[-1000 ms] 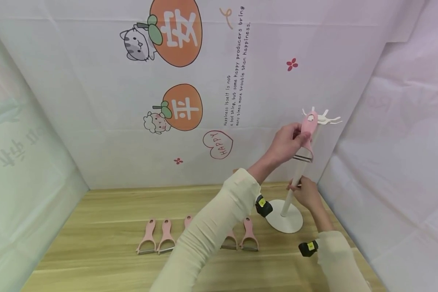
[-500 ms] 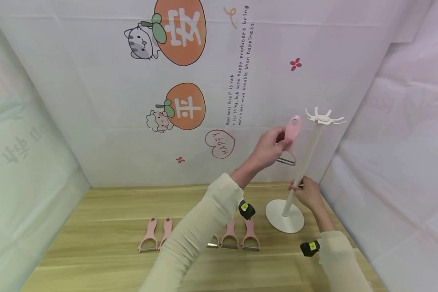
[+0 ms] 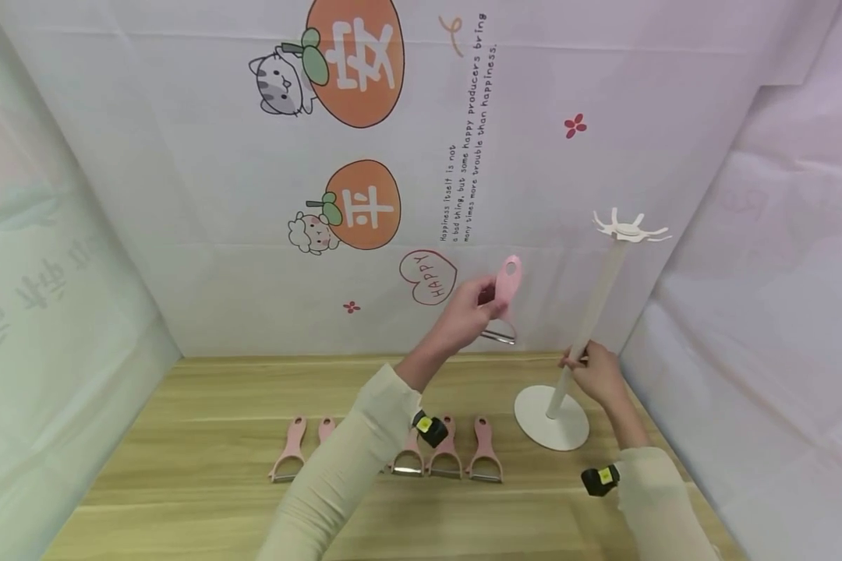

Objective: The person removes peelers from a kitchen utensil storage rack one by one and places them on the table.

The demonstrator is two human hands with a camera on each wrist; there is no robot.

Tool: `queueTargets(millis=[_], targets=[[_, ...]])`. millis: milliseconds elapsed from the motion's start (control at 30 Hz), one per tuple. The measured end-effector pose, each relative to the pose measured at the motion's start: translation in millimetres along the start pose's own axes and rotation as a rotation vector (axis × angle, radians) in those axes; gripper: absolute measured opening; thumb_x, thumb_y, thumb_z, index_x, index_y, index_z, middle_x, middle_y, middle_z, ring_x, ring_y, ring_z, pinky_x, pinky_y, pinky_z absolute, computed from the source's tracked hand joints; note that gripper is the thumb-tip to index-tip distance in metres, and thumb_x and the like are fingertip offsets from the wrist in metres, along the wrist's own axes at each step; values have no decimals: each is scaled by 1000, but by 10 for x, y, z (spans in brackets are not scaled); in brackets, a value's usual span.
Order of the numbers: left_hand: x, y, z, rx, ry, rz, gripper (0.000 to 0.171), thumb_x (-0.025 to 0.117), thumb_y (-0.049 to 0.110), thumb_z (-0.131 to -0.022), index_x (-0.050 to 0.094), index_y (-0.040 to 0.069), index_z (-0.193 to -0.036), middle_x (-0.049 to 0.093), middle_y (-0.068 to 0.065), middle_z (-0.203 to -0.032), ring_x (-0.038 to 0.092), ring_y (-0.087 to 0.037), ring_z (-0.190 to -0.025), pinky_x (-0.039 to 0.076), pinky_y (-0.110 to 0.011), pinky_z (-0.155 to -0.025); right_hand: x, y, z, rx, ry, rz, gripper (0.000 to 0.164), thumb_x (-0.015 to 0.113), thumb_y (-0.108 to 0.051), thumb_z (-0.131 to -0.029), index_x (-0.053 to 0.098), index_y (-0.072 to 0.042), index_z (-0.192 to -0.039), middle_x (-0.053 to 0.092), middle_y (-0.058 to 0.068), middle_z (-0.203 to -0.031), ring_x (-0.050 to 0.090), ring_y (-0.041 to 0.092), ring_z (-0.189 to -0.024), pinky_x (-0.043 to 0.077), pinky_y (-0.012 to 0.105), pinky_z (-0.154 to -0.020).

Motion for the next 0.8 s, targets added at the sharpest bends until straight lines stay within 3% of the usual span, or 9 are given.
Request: queueTargets(millis=[300, 467, 800], targets=[[-279, -441, 344, -55, 30, 26, 19, 57, 0, -96, 64, -4, -113, 66, -13, -103, 57, -14, -90, 53, -25, -81, -4, -26, 6, 16, -8, 15, 12, 61, -3, -94, 64, 7, -101, 72, 24, -96, 67, 44, -96, 58, 53, -85], [-375, -660, 525, -75, 40, 64, 23, 56, -3, -97, 63, -9, -117, 66, -23, -108, 58, -13, -89, 53, -25, -80, -1, -14, 17, 29, -15, 12, 14, 59, -3, -94, 64, 7, -103, 71, 25, -99, 68, 45, -97, 57, 55, -85], [-567, -950, 847, -132, 72, 86, 27, 54, -5, -95, 62, -10, -121, 64, -25, -110, 59, -17, -93, 55, -27, -86, 9, 0, -4, 14, -7, 12, 15, 59, -3, -95, 64, 9, -104, 70, 26, -98, 66, 45, -98, 57, 55, -87]])
Point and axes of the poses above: each hand's wrist, its own z-axis away from the middle knuckle, its own x-axis out of the palm, y = z × x, the point moved 10 cm from there along -z, towards the middle knuckle
